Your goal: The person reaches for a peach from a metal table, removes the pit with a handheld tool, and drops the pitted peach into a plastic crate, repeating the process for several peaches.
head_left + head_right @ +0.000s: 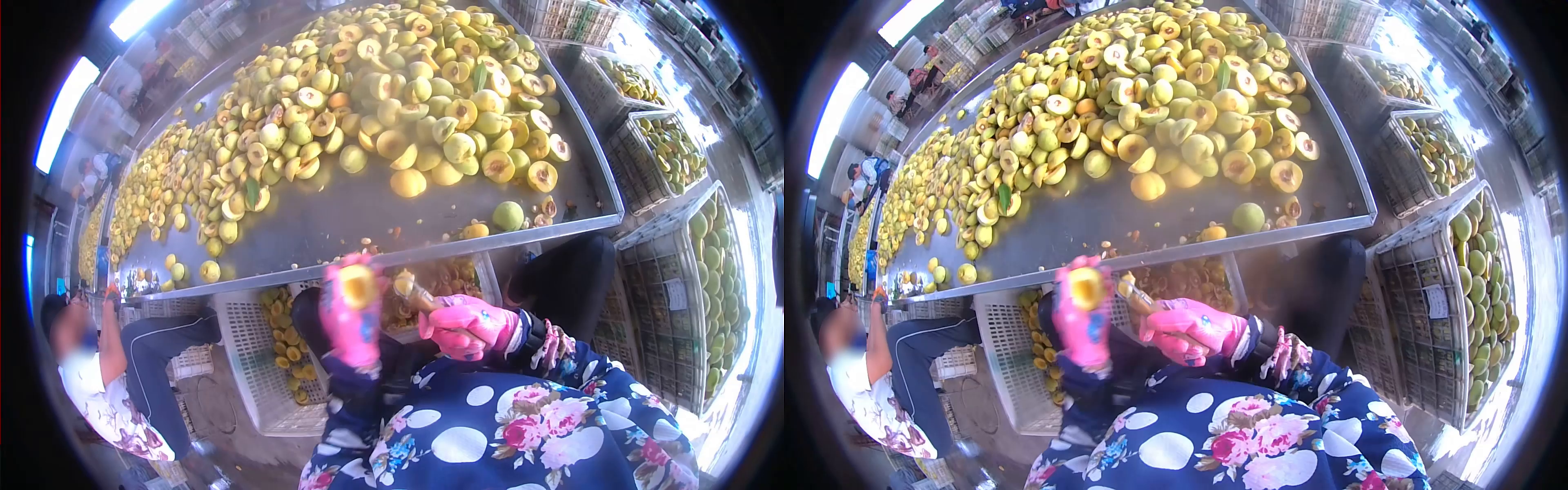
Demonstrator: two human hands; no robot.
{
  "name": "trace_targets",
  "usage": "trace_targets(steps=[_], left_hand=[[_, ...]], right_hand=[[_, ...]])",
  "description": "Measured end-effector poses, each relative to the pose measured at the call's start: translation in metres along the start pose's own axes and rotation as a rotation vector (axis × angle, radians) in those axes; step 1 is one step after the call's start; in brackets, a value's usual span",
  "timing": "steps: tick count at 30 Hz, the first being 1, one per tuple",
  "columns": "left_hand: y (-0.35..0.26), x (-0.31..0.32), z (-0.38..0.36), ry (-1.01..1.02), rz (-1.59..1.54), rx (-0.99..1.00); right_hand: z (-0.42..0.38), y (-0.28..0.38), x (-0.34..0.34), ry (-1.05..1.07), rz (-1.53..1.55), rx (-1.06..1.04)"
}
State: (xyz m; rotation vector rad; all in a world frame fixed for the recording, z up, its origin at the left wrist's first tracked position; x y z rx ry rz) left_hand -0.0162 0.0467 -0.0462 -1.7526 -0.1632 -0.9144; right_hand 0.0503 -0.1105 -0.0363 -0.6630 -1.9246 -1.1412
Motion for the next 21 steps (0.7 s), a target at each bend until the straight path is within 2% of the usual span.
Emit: trace_targets(steps=[1, 2, 3, 5, 7, 8, 10, 11, 12, 13, 15, 17, 19, 21], left_hand=[[-0.033, -0.01, 0.005, 0.116, 0.188, 0.064], [-0.061, -0.036, 0.015, -0.046, 0.416, 0.13], [-0.089, -0.06, 0.023, -0.21, 0.642, 0.198], [-0.125, -0.065, 0.041, -0.005, 1.909, 0.631], [-0.118, -0.072, 0.07, 0.055, 1.743, 0.628], [-0.116, -0.054, 0.08, 0.086, 1.659, 0.621], [-0.085, -0.007, 0.102, 0.155, 1.322, 0.233], [-0.065, 0.017, 0.116, 0.246, 1.245, 0.177], [-0.041, 0.036, 0.127, 0.256, 1.067, -0.05], [-0.019, 0.056, 0.136, 0.233, 0.964, -0.177], [0.02, 0.081, 0.163, 0.209, 1.167, -0.179], [0.067, 0.086, 0.192, 0.275, 1.329, -0.246], [0.099, 0.084, 0.202, 0.185, 1.276, -0.289], [0.123, 0.066, 0.221, 0.268, 1.197, -0.249]], right_hand=[[-0.002, -0.001, -0.01, -0.127, -0.122, 0.05], [0.001, -0.007, -0.029, -0.337, -0.325, 0.106], [0.006, -0.017, -0.052, -0.409, -0.59, 0.124], [0.015, -0.039, -0.094, -0.419, -1.511, 0.277], [0.007, -0.035, -0.096, -0.512, -1.48, 0.23], [0.003, -0.033, -0.096, -0.558, -1.461, 0.21], [-0.003, -0.03, -0.095, -0.564, -1.363, 0.193], [-0.006, -0.028, -0.096, -0.571, -1.316, 0.183], [-0.009, -0.03, -0.102, -0.578, -1.243, 0.104], [-0.015, -0.027, -0.1, -0.593, -1.225, 0.107], [-0.027, -0.019, -0.094, -0.621, -1.192, 0.111], [-0.033, -0.021, -0.101, -0.64, -1.288, 0.04], [-0.044, -0.012, -0.095, -0.667, -1.196, 0.081], [-0.051, -0.006, -0.097, -0.688, -1.12, 0.102]])
Point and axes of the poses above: each hand's wrist, its own z-axis towards the middle knuckle, its own x-axis out of the palm, y = z × x, the point moved 7 cm from there along z, towards the middle knuckle, and after that the axes turned 6 degrees about x, right-handed, at the moved point
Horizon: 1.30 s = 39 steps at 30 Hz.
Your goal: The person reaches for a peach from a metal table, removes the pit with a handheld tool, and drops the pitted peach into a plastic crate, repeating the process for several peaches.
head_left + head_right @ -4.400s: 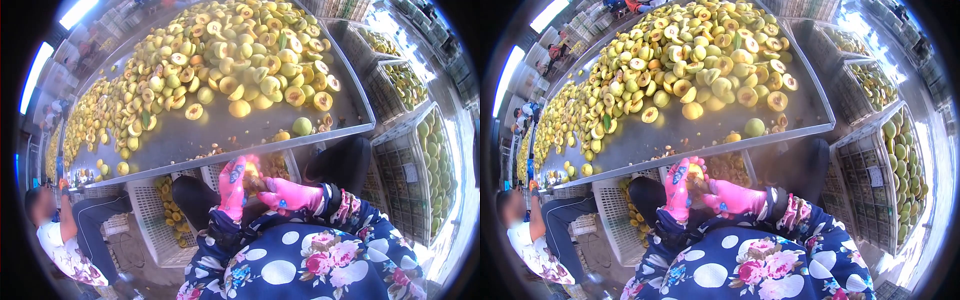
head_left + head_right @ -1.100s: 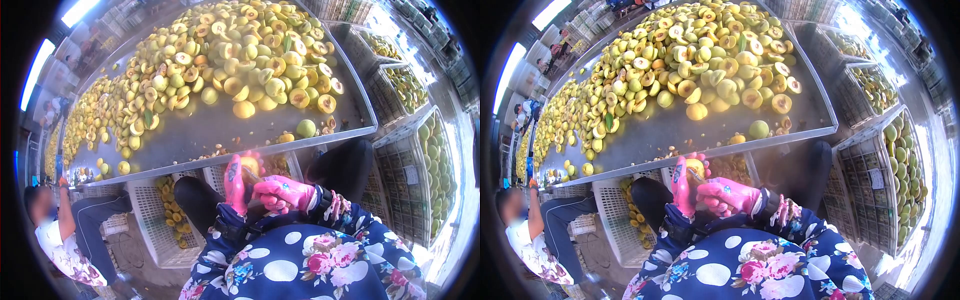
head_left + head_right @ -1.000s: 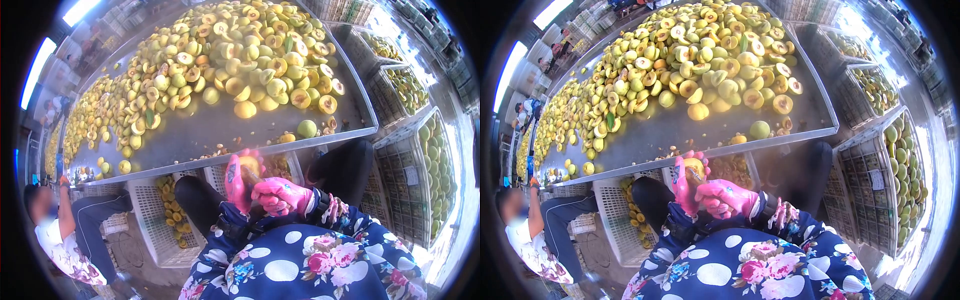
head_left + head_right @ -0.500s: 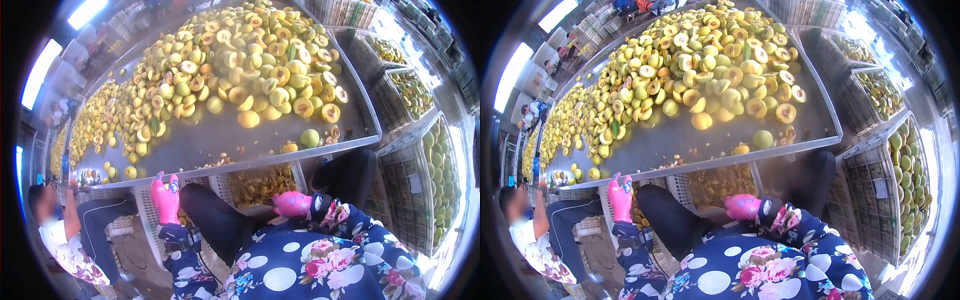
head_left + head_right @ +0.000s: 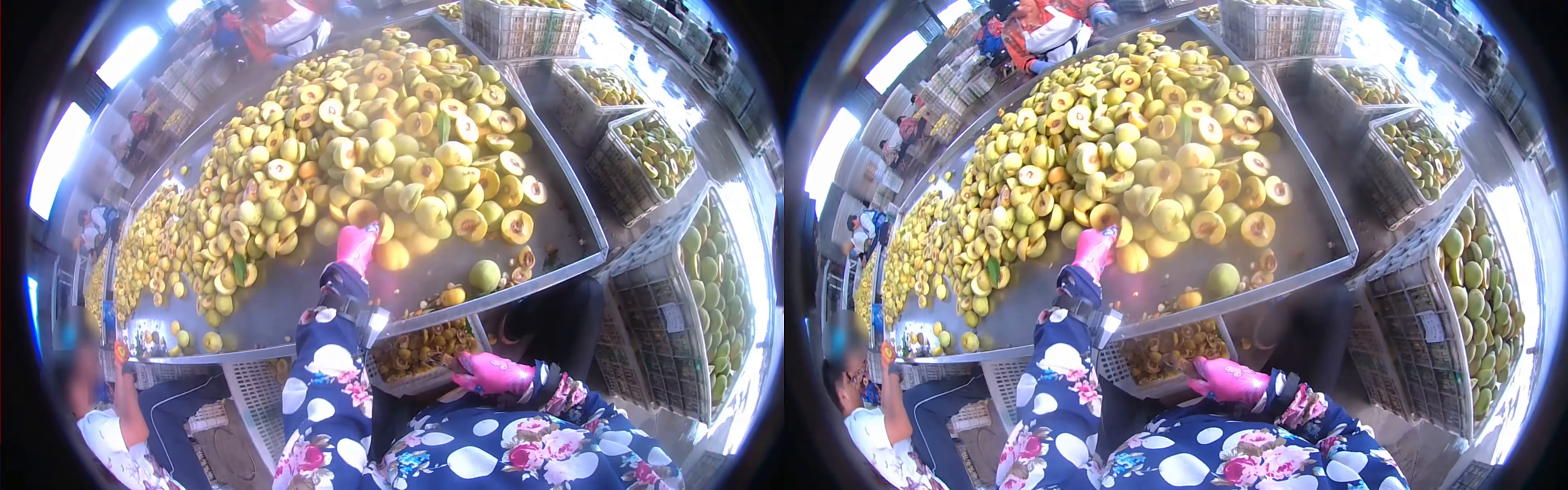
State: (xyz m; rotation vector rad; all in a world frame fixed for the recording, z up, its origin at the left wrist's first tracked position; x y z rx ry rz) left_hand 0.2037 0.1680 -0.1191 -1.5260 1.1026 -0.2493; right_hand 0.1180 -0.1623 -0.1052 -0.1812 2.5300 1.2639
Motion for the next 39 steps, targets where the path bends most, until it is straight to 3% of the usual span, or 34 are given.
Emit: trace_targets(steps=[4, 8, 10, 12, 16, 20, 21, 23, 28, 32, 37, 39], left_hand=[[0.004, 0.006, -0.014, 0.04, -0.19, 0.175], [-0.019, 0.023, -0.038, 0.21, -0.323, 0.021], [-0.025, 0.03, -0.047, 0.147, -0.483, -0.019], [-0.034, 0.027, -0.056, 0.086, -0.457, 0.017], [-0.045, 0.016, -0.092, 0.168, -0.723, 0.015], [-0.045, -0.002, -0.143, 0.409, -1.391, -0.135], [-0.039, -0.008, -0.153, 0.375, -1.606, -0.192], [-0.045, -0.017, -0.18, 0.341, -1.688, -0.187], [-0.034, -0.023, -0.223, 0.378, -1.553, 0.005], [-0.021, -0.012, -0.242, 0.411, -1.587, -0.06], [-0.023, 0.0, -0.26, 0.247, -1.459, -0.173], [-0.024, 0.002, -0.263, 0.238, -1.41, -0.128]], right_hand=[[-0.007, 0.012, -0.009, 0.084, 0.107, 0.061], [0.003, 0.002, 0.002, 0.051, 0.049, -0.026], [-0.002, 0.007, 0.0, 0.059, 0.093, 0.021], [-0.011, 0.01, -0.006, 0.01, 0.258, -0.007], [-0.024, 0.005, -0.015, 0.002, 0.541, 0.03], [-0.033, 0.022, -0.026, 0.053, 0.654, -0.002], [-0.034, 0.028, -0.026, 0.053, 0.641, -0.011], [-0.032, 0.039, -0.025, 0.053, 0.611, -0.031], [-0.039, 0.064, -0.019, 0.043, 0.555, -0.075], [-0.048, 0.103, -0.028, 0.006, 0.381, -0.149], [-0.038, 0.115, -0.021, -0.107, 0.165, -0.245], [-0.037, 0.117, -0.018, -0.119, 0.152, -0.234]])
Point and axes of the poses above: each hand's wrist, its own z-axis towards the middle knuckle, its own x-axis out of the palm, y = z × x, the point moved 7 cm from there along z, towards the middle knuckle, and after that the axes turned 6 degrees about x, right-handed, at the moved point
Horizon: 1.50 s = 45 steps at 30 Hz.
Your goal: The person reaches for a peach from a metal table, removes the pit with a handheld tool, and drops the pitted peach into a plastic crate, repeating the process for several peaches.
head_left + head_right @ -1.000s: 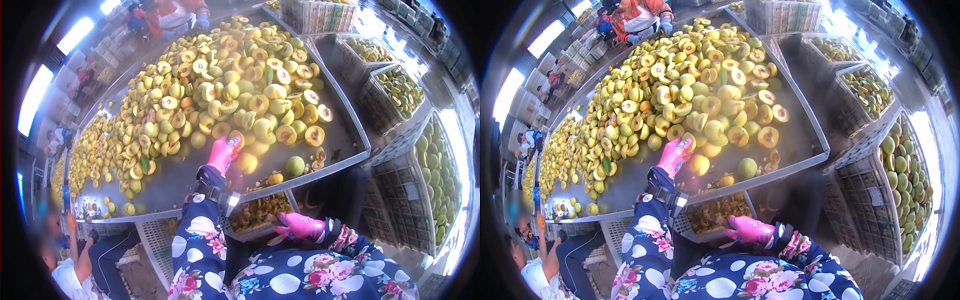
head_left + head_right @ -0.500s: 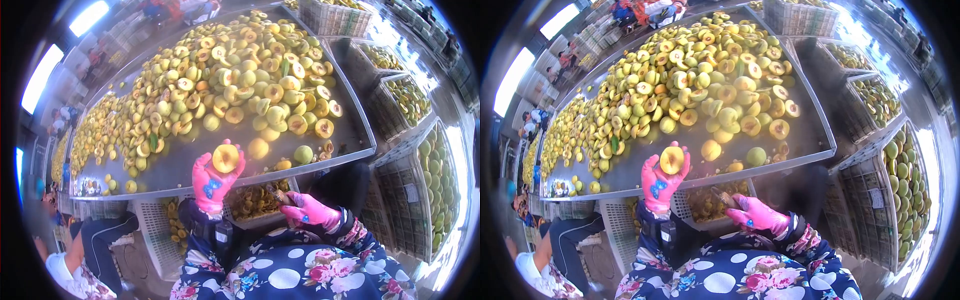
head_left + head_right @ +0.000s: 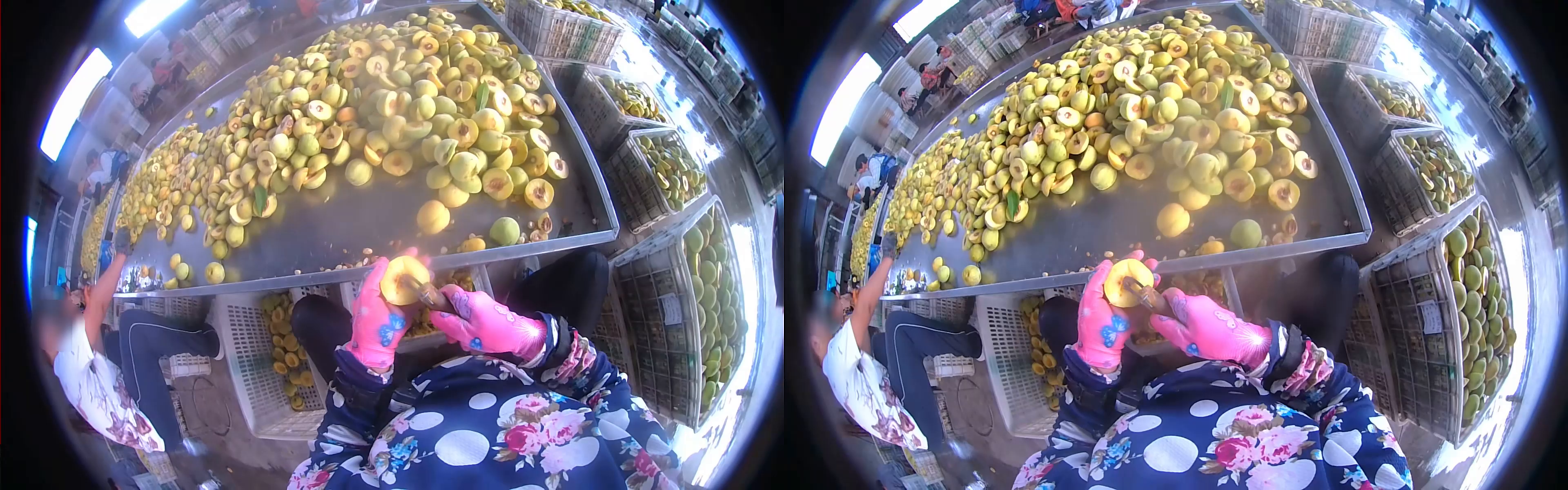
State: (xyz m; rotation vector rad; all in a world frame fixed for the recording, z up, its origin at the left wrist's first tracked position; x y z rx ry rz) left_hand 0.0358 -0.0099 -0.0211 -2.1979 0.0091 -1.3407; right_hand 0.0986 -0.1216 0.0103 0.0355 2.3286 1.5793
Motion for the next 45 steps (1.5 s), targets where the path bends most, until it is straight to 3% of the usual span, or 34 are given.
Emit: trace_targets(steps=[8, 11, 19, 23, 26, 29, 32, 37, 39, 40, 41, 42, 43, 45], left_hand=[[0.002, 0.002, -0.003, -0.085, 0.108, 0.082], [0.004, 0.0, -0.004, -0.101, 0.087, 0.107], [0.006, -0.009, 0.007, -0.03, 0.482, 0.078], [0.012, -0.018, 0.009, -0.073, 0.513, 0.082], [0.018, -0.021, 0.012, -0.107, 0.501, 0.164], [0.021, -0.025, 0.012, -0.14, 0.41, 0.215], [0.023, -0.023, 0.008, -0.13, 0.317, 0.231], [0.02, -0.021, 0.004, -0.121, 0.188, 0.151], [-0.011, -0.039, 0.003, -0.198, 0.064, 0.262], [-0.041, -0.049, -0.004, -0.23, 0.13, 0.501], [-0.076, -0.054, -0.017, -0.219, 0.545, 0.63], [-0.11, -0.073, -0.025, -0.283, 0.779, 0.608], [-0.142, -0.089, -0.037, -0.507, 1.097, 0.718], [-0.178, -0.094, -0.046, -0.67, 2.203, 0.651]], right_hand=[[0.002, -0.003, 0.003, -0.017, -0.031, 0.089], [0.001, 0.0, 0.003, -0.088, -0.131, -0.035], [0.01, -0.019, 0.007, 0.031, -0.267, -0.001], [0.015, -0.034, 0.011, 0.073, -0.247, -0.011], [0.018, -0.044, 0.018, 0.141, -0.071, 0.092], [0.009, -0.039, 0.026, 0.313, 0.433, 0.3], [0.005, -0.039, 0.034, 0.505, 0.748, 0.332], [0.006, -0.04, 0.05, 0.618, 1.019, 0.188], [0.002, -0.038, 0.044, 0.654, 0.99, 0.125], [0.006, -0.054, 0.045, 0.58, 0.764, 0.195], [0.014, -0.078, 0.047, 0.501, 0.539, 0.261], [0.02, -0.102, 0.048, 0.417, 0.318, 0.322], [0.023, -0.118, 0.042, 0.327, 0.097, 0.38], [0.018, -0.114, 0.037, 0.333, -0.06, 0.32]])
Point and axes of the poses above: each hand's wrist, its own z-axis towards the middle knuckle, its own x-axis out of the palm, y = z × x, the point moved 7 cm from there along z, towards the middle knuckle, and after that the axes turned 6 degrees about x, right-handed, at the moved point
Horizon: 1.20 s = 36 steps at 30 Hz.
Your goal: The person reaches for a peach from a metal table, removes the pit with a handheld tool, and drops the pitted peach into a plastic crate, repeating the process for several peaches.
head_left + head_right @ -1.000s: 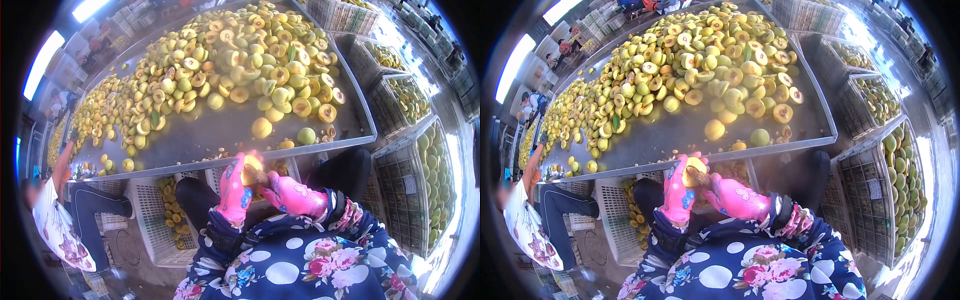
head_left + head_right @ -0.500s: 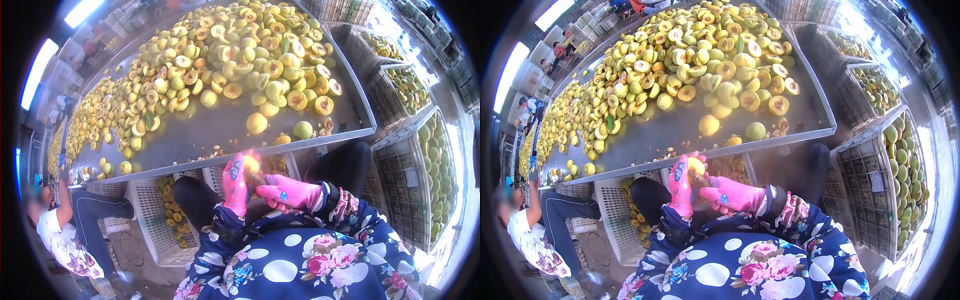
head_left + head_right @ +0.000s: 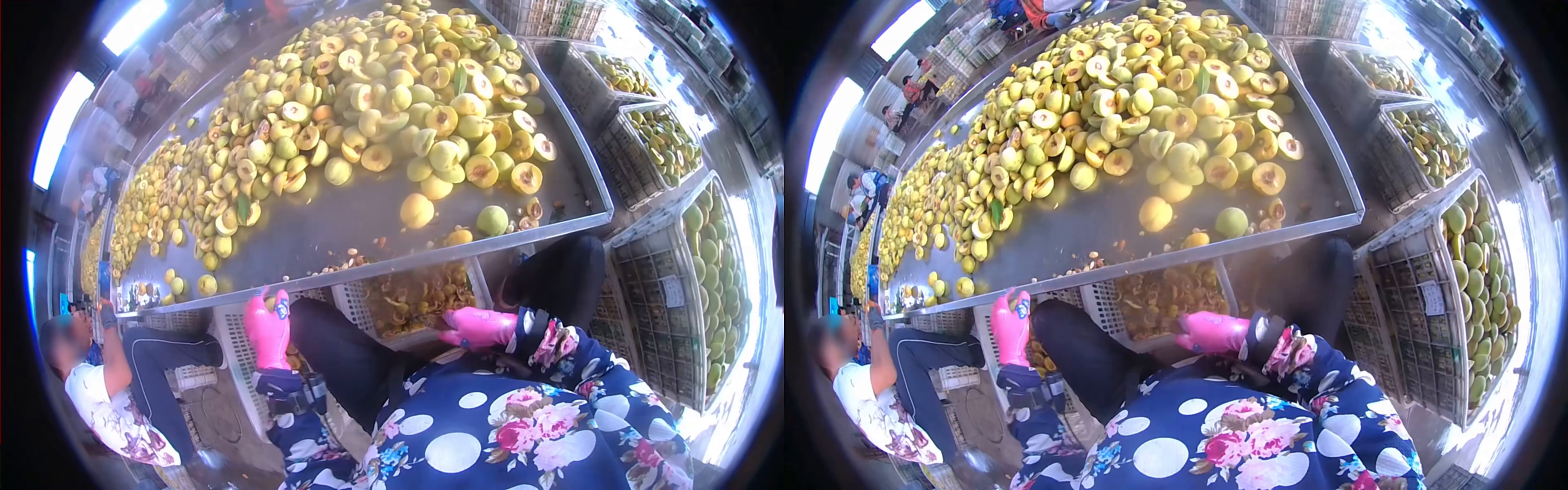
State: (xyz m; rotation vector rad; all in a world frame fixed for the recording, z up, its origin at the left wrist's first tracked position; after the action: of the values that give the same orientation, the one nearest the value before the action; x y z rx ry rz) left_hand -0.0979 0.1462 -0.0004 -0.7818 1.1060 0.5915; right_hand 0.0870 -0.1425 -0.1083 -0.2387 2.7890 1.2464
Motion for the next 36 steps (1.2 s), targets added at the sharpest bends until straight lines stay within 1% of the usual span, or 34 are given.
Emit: trace_targets(steps=[1, 2, 4, 6, 8, 10, 12, 13, 16, 17, 20, 21, 23, 25, 26, 28, 29, 30, 31, 36], left_hand=[[-0.011, -0.003, 0.004, 0.003, -0.024, 0.044], [-0.026, -0.003, 0.011, 0.004, -0.047, 0.089], [-0.076, 0.024, 0.028, 0.214, -0.485, 0.111], [-0.142, 0.058, 0.042, 0.361, -0.698, 0.238], [-0.212, 0.082, 0.055, 0.358, -0.524, 0.578], [-0.255, 0.114, 0.054, 0.434, -0.452, 0.774], [-0.261, 0.135, 0.055, 0.395, -0.311, 0.808], [-0.264, 0.139, 0.055, 0.378, -0.239, 0.824], [-0.242, 0.149, 0.063, 0.708, -0.91, 0.433], [-0.229, 0.156, 0.055, 0.924, -1.436, -0.03], [-0.216, 0.122, 0.025, 1.03, -2.003, -0.37], [-0.214, 0.112, 0.015, 1.017, -2.038, -0.478], [-0.218, 0.098, -0.01, 0.979, -2.108, -0.694], [-0.212, 0.093, -0.023, 0.895, -2.108, -0.715], [-0.21, 0.091, -0.028, 0.859, -2.108, -0.726], [-0.212, 0.081, -0.039, 0.803, -2.066, -0.685], [-0.215, 0.076, -0.043, 0.764, -2.025, -0.659], [-0.213, 0.073, -0.045, 0.725, -1.982, -0.632], [-0.214, 0.072, -0.047, 0.802, -2.008, -0.586], [-0.215, 0.07, -0.054, 0.777, -2.031, -0.561]], right_hand=[[-0.003, 0.0, 0.0, -0.007, -0.082, -0.016], [-0.002, -0.004, 0.002, -0.01, -0.066, -0.013], [-0.001, -0.01, 0.003, -0.018, -0.033, -0.005], [-0.009, -0.012, -0.001, -0.013, 0.052, -0.009], [-0.016, -0.018, -0.003, -0.032, 0.096, -0.031], [-0.027, -0.015, -0.015, -0.062, 0.121, -0.023], [-0.032, -0.022, -0.022, -0.098, 0.194, -0.05], [-0.035, -0.026, -0.025, -0.092, 0.312, -0.037], [-0.048, -0.023, -0.031, -0.033, 0.582, -0.091], [-0.048, -0.019, -0.032, -0.004, 0.66, -0.096], [-0.062, 0.007, -0.044, -0.029, 0.617, -0.106], [-0.063, 0.014, -0.044, -0.019, 0.628, -0.113], [-0.064, 0.029, -0.045, -0.062, 0.576, -0.137], [-0.072, 0.052, -0.05, -0.123, 0.495, -0.156], [-0.068, 0.056, -0.049, -0.171, 0.423, -0.216], [-0.062, 0.061, -0.047, -0.269, 0.273, -0.334], [-0.061, 0.061, -0.045, -0.268, 0.256, -0.281], [-0.06, 0.063, -0.043, -0.275, 0.259, -0.284], [-0.06, 0.064, -0.042, -0.284, 0.262, -0.288], [-0.059, 0.063, -0.037, -0.326, 0.266, -0.26]])
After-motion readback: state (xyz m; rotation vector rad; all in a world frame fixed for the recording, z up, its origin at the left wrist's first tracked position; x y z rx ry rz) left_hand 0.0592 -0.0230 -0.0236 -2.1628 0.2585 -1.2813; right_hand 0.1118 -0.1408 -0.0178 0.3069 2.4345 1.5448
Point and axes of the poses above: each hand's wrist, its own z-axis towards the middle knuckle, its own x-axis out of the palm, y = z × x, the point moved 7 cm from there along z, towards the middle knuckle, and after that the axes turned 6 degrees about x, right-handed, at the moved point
